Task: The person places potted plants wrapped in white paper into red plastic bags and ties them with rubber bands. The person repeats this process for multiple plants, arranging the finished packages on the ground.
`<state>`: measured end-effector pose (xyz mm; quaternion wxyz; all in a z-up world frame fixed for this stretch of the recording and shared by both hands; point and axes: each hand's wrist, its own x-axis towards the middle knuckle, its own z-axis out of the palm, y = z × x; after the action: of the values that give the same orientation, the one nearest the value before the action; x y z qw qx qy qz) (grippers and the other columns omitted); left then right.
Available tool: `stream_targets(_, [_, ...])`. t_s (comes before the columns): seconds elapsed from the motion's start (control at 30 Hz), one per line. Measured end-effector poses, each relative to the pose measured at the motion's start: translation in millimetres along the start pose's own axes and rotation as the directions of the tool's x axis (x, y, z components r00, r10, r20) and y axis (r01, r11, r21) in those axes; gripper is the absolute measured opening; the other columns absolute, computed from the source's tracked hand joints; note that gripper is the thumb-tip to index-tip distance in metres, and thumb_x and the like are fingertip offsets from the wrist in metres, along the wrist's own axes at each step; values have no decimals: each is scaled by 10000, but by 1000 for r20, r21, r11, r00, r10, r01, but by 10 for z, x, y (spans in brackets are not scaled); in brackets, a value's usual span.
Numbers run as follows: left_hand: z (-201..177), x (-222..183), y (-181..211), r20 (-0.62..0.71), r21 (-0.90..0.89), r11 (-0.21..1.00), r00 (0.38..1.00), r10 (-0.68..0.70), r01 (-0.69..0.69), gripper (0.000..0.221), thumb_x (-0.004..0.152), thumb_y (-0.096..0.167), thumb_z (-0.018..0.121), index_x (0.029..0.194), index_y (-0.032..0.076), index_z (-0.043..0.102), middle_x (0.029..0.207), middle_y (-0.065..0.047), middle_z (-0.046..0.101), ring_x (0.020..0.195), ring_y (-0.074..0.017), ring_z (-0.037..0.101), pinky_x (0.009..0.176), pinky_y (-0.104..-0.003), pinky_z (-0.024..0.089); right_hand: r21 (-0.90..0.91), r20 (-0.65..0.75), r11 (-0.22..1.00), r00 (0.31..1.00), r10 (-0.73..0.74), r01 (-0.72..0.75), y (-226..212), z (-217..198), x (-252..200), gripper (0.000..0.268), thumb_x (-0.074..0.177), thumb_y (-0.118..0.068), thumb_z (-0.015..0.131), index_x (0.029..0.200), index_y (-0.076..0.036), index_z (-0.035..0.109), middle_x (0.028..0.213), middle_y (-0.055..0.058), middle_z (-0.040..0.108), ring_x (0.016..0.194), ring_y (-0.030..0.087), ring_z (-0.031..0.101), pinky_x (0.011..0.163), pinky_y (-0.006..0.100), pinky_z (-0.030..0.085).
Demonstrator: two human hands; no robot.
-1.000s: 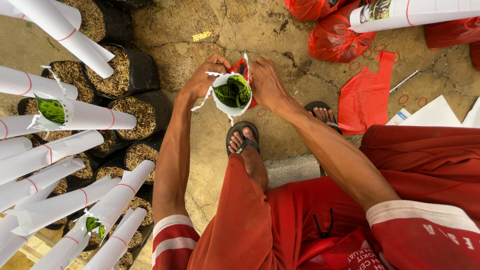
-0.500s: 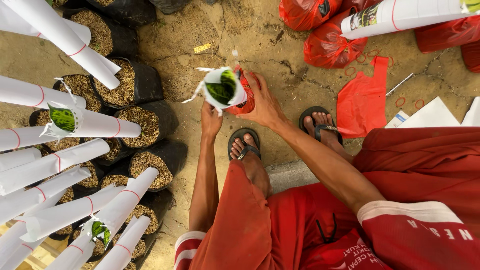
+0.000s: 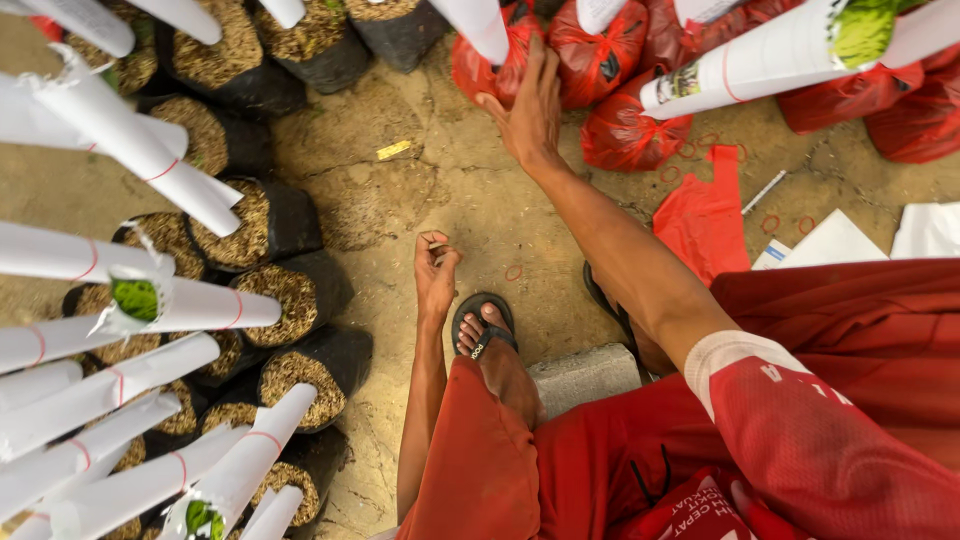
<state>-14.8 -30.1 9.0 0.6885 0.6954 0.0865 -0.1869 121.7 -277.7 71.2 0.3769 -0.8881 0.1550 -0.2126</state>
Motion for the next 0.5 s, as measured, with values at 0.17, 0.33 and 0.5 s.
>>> stream_targets(0.17, [122,38,-160,92,-103,994,995,29,-19,204,1069,113,462,933,48,599,858,2,544,779,-96,512,776,-282,546,-122,-155,991,985,-75,56,459,-362,-836,621,986,-230,756,1437,3,398,1342,214,478,1256,402,479,1083,533,380])
stream_targets(0.33, [313,-14,-67,135,50,997,989,-58,51,153,1021,220,640,1032,69,619,897,22,584,800,-80,506,730,-258,453,-452,-664,613,704,253,-647,1411,-1087,-1828,555,906,-277,706,1314,53,526,1314,270,459,1195,477,370,940,686,244])
stream_targets(0.5, [465,-48,180,235,93,996,972,-34,12,220,1018,280,665,1074,71,625,908,9,581,813,-79,515,740,-245,445,-285,-560,458,535,633,-842,1919,-1201,-2012,261,953,-418,682,1144,-243,644,1335,20,497,1266,305,449,1028,529,337])
